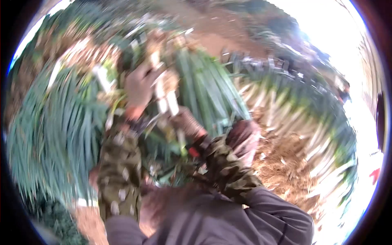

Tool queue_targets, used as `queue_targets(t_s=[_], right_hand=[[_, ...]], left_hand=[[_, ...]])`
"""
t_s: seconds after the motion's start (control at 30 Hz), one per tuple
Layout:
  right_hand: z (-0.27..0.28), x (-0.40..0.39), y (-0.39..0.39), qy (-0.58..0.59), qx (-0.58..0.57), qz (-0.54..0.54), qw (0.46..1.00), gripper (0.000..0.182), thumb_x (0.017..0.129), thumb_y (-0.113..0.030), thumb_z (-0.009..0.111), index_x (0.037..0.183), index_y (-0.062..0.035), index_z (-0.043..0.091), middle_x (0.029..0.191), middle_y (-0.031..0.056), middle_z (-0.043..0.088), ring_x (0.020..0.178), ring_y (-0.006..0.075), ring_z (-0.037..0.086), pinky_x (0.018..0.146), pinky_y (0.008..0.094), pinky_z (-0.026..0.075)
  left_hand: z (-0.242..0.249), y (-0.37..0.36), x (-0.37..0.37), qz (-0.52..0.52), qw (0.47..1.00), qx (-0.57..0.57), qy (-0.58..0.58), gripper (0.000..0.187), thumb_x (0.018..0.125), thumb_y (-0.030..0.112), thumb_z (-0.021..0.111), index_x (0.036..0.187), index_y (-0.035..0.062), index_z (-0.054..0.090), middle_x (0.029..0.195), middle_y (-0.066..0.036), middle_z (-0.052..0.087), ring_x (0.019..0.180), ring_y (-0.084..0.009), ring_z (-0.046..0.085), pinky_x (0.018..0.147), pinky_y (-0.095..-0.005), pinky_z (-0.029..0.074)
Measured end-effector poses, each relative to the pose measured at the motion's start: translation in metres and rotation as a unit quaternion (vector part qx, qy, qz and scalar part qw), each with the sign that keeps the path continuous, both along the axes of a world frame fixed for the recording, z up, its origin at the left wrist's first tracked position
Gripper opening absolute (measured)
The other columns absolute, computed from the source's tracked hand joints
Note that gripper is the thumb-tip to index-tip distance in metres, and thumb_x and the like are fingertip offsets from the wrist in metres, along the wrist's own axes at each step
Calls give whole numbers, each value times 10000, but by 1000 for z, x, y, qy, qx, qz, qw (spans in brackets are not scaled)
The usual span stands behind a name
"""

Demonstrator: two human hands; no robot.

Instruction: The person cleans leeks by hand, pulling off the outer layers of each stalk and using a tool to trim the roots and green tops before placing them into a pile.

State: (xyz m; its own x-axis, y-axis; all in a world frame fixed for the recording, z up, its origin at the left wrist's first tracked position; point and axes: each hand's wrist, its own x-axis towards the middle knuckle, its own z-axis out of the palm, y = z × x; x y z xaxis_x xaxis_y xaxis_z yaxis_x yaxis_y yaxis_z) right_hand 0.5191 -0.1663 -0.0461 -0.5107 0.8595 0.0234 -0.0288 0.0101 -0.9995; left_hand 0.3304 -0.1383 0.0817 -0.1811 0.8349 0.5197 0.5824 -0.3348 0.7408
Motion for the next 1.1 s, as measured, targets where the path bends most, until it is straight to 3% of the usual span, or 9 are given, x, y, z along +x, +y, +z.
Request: queue_targets(t_s=[0.13,0.27,0.3,0.33,0.53,0.6,0.7,0.83,1.1], right_hand=[[23,6,-15,41,-2,36,998,202,985,-169,663,1088,-1,707,937,-41,680,877,83,559,821,279,501],[21,14,-13,47,7,-43,998,283,994,-241,661,1128,7,687,943,-37,648,878,74,547,809,262,489],[24,15,-12,42,10,-74,996,298,990,-251,665,1141,6,680,946,-30,648,881,75,548,813,259,487],[28,18,-11,38,13,-103,994,314,987,-261,669,1154,5,673,950,-23,647,885,75,549,817,257,486],[30,13,-10,68,14,-105,992,544,945,-333,730,1295,22,513,1120,60,641,996,124,570,909,300,488],[27,17,-9,-19,-26,-114,993,507,960,-313,711,1286,16,505,1102,52,634,1005,128,565,912,303,485],[18,15,-14,18,-49,-130,990,492,972,-305,693,1289,12,491,1102,49,625,1022,123,557,917,302,479],[-1,16,-10,56,9,-89,994,467,1008,-382,619,1286,-15,540,1128,21,612,1023,98,545,920,280,469],[19,37,-17,53,-36,37,997,358,1014,-359,610,1132,-23,643,941,-45,589,879,62,491,788,256,446]], left_hand=[[-13,8,-13,8,999,28,41,208,911,213,698,868,13,663,704,-143,621,603,-285,553,593,-376,441],[-28,19,-27,-3,999,-16,43,229,950,189,662,813,13,606,629,-69,547,556,-141,521,528,-338,416],[-27,9,-26,-68,981,-130,-125,225,975,205,636,859,15,601,663,-37,573,525,-100,535,454,-290,399],[-40,7,-25,-88,979,-102,-154,251,966,254,654,894,21,594,716,-24,597,503,-86,546,409,-251,390],[-86,-36,30,-271,916,-149,-257,353,821,249,851,1036,39,666,787,36,610,602,-37,531,526,-178,430],[-79,-41,31,-265,901,-207,-276,347,789,233,877,995,20,696,752,42,616,580,-38,515,508,-190,416],[-79,-40,31,-250,907,-225,-253,322,784,278,881,880,14,724,658,24,616,540,-45,510,480,-214,411],[-74,-40,27,-181,961,-188,-92,318,769,267,888,834,2,725,595,9,603,465,-62,495,436,-235,400],[-84,-36,12,-233,883,-297,-281,242,772,152,874,885,15,711,632,14,614,461,-47,471,399,-219,333]])
